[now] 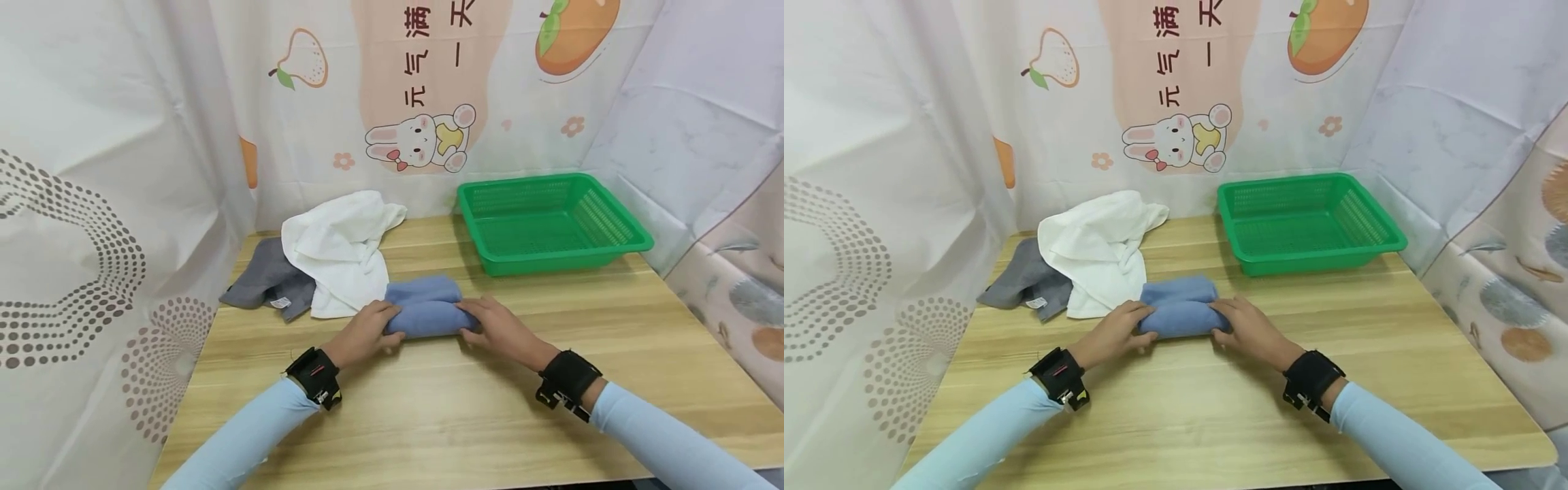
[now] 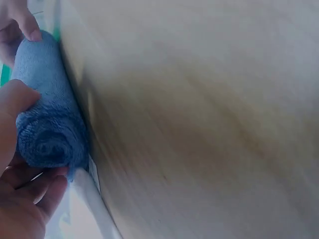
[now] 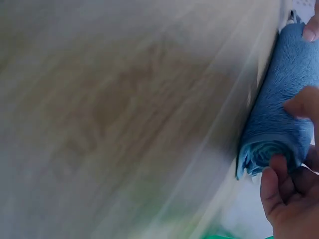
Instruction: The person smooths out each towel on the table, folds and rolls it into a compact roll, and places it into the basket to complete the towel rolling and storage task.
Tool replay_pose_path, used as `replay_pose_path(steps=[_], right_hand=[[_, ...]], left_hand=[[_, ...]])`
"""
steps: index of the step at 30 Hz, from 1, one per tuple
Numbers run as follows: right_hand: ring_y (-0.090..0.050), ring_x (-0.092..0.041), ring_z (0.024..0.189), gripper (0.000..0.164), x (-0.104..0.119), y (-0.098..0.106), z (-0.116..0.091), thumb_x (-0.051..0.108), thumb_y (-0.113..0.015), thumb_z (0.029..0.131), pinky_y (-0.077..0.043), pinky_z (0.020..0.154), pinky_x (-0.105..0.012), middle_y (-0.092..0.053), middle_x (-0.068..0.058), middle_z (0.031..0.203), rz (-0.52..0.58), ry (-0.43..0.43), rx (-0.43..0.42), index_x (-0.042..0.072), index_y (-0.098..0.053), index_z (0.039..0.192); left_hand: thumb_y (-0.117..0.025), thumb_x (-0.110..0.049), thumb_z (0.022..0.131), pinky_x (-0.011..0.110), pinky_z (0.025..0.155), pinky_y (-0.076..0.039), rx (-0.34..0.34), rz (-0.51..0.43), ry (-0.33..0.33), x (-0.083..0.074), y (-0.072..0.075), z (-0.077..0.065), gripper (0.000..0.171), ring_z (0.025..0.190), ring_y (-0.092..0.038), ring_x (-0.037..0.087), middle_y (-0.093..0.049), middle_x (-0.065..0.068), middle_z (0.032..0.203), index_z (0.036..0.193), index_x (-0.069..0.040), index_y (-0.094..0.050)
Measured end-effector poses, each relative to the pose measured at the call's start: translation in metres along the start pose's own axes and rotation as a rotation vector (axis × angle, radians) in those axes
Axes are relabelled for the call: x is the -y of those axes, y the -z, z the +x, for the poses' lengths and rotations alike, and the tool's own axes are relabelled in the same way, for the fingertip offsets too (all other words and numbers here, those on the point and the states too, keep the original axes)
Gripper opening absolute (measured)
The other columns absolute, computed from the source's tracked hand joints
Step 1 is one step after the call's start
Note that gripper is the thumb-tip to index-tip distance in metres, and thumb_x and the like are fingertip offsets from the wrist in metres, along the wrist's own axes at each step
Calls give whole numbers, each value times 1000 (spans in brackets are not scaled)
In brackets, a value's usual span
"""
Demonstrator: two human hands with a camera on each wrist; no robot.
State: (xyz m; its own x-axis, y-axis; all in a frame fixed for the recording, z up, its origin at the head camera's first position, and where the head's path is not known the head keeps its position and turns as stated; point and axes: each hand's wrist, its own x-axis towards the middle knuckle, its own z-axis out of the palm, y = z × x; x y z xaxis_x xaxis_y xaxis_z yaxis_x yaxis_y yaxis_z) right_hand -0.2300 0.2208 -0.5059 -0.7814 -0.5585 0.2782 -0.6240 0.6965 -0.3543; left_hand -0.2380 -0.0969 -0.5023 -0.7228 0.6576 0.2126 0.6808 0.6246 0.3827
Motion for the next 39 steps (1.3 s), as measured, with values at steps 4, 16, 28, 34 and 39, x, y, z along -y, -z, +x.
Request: replay_pose_path(steps=[4,16,28,34,39], right_hand=[[-60,-16,86,41,-6,2,2,17,-70,94,-52,77,-38,-73,-11,112,134,-85,62,-2,-67,131],[-49,-17,68,36,-3,19,17,30,-66,101,-43,61,-32,-51,-2,76,524,-449,222,11,-51,128],[-61,-38,98,34,14,-2,5,13,-80,88,-51,81,-52,-64,-22,113,-202,124,-184,3,-69,119],[-63,-38,103,55,5,-3,0,27,-84,85,-53,84,-53,-65,-21,120,-185,205,-161,1,-67,130],[-67,-35,108,64,-2,-7,-5,24,-88,83,-56,88,-49,-63,-18,129,-39,120,-78,4,-61,138]], left_hand=[[-65,-34,103,40,99,-50,56,-125,58,0,1,2,42,109,-65,27,-72,17,112,122,3,-69],[-54,-32,109,35,83,-48,-67,-154,126,-2,-1,9,26,90,-58,18,-60,1,95,122,-10,-60],[-72,-11,98,34,73,-46,-298,171,-153,-14,5,6,8,88,-58,23,-71,5,102,102,-9,-78],[-76,-47,92,36,78,-50,-162,300,-115,-16,6,5,43,93,-58,25,-70,6,109,105,-6,-74],[-86,-46,82,37,85,-50,-85,265,-96,-15,8,5,55,100,-58,25,-68,10,113,113,-3,-71]])
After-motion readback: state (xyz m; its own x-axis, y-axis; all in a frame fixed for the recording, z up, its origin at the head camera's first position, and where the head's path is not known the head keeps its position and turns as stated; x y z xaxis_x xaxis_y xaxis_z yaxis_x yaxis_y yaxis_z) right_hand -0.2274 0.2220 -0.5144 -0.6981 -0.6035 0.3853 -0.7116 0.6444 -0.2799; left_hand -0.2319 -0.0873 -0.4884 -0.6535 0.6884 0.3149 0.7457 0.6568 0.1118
